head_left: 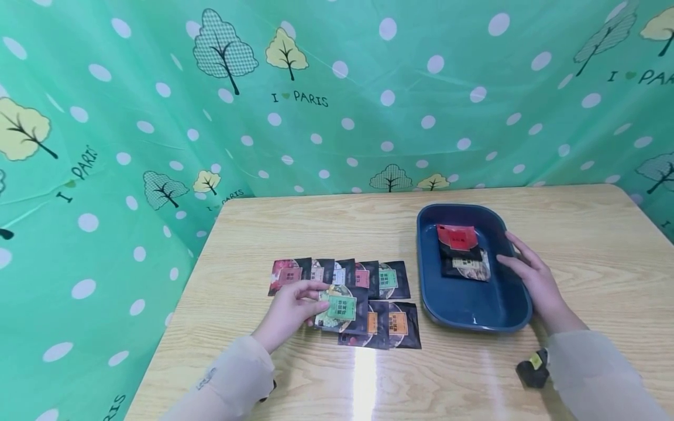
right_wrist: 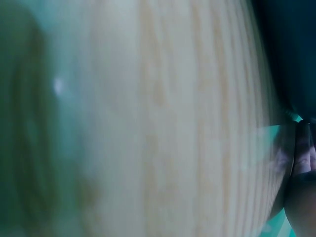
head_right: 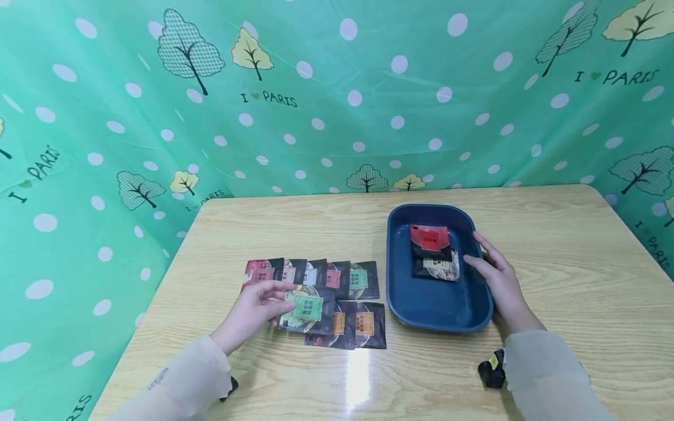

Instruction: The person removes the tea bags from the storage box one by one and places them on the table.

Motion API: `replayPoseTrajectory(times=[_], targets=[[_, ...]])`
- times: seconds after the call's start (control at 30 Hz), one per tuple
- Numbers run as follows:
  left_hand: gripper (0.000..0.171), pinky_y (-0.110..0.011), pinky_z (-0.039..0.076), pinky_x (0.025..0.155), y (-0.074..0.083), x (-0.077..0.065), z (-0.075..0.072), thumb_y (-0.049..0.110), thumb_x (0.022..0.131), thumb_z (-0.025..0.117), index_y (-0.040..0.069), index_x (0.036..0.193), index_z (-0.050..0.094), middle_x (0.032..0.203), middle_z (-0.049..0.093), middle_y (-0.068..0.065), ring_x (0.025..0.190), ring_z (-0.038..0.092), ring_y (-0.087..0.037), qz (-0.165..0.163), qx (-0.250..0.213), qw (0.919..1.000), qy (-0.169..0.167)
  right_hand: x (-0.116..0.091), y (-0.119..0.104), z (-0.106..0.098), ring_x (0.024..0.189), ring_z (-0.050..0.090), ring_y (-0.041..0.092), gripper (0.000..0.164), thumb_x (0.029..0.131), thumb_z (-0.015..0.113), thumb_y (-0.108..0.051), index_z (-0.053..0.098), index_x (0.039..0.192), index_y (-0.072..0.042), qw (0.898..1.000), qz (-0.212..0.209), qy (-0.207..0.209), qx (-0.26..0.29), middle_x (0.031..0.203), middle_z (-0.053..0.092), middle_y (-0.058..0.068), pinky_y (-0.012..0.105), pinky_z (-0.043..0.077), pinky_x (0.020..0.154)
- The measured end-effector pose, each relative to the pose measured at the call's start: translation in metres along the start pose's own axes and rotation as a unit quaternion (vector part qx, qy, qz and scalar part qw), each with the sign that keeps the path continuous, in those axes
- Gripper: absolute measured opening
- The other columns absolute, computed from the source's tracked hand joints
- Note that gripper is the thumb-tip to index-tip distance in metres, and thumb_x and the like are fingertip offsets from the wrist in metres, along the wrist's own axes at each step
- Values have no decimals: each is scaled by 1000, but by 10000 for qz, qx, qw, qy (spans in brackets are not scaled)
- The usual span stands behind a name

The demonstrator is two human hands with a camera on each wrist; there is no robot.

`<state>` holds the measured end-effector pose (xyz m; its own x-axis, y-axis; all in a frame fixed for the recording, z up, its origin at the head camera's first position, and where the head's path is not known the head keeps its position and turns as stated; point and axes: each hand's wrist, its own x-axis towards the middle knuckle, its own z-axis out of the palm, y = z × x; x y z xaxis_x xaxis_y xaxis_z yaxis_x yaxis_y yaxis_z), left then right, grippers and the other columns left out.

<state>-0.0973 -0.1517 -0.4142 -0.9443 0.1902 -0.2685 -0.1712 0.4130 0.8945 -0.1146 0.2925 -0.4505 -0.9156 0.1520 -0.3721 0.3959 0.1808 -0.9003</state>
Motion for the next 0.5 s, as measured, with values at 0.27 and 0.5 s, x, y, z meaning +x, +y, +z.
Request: replayPoseTrajectory(times=[0.27, 0.5], targets=[[33, -26, 53, 54, -13, -2, -2, 7, 85, 75, 5, 117, 68, 96, 63, -9, 60, 56, -13, -161, 326, 9993, 28, 0, 1, 0, 150, -14, 41, 68, 96, 51, -59, 13, 153, -52, 10000, 12, -16, 50, 165, -16, 3, 74, 6, 113], [31, -29, 53, 52, -20, -2, -3, 7, 86, 74, 8, 117, 66, 91, 63, -7, 53, 56, -15, -410, 765, 9962, 1, 0, 0, -1, 151, -14, 41, 68, 96, 51, -58, 13, 152, -53, 10000, 14, 0, 26, 165, -16, 3, 74, 6, 114]])
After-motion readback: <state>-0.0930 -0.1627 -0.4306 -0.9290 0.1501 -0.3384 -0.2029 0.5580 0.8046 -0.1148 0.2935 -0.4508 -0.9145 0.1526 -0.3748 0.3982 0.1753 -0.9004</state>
